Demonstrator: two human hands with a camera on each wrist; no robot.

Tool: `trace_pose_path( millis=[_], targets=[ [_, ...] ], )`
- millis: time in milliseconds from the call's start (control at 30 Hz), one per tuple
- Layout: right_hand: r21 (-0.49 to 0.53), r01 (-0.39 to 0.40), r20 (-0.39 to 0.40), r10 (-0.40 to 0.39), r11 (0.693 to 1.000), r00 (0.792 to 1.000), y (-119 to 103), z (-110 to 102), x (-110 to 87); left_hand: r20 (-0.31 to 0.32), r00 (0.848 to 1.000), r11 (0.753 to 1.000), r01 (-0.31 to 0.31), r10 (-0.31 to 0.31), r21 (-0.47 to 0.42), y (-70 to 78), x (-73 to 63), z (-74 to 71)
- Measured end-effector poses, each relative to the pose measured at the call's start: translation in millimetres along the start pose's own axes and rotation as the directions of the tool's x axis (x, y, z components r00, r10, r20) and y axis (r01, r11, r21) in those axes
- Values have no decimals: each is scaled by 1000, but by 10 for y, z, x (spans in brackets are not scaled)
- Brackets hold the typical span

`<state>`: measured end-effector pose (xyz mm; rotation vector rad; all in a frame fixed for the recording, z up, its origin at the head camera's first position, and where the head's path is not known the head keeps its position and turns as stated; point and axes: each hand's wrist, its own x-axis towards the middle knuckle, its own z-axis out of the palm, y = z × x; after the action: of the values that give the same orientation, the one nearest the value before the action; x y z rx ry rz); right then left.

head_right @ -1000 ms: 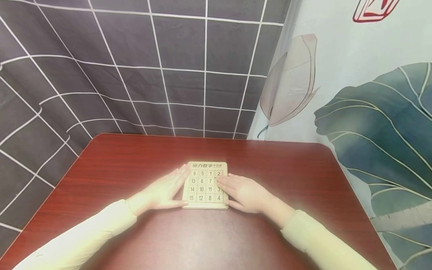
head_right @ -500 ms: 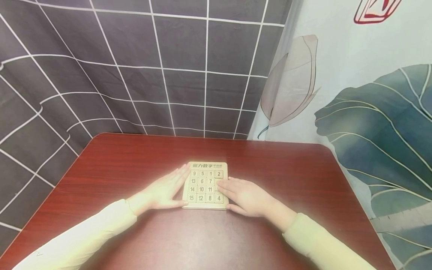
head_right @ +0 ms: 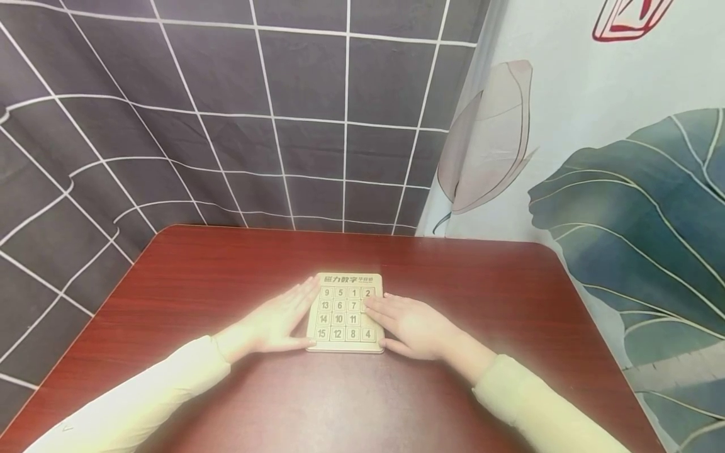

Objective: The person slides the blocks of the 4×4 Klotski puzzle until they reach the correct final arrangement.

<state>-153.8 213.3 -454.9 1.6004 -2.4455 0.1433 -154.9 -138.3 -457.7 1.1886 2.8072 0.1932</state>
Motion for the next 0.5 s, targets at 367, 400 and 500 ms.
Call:
trace_pose_path(
  millis=[367, 400, 500],
  targets=[
    [-34, 138, -59, -140, 990, 988, -248, -13, -192, 6, 1000, 1000, 4, -4, 6, -1, 6, 14],
    [-36, 139, -57, -141, 990, 988, -259, -13, -198, 5, 1000, 1000, 4, -4, 5, -1, 6, 13],
    [-32, 136, -50, -137, 990, 989, -271, -14, -205, 5, 1000, 1000, 3, -3, 3, 3, 6, 6]
  ],
)
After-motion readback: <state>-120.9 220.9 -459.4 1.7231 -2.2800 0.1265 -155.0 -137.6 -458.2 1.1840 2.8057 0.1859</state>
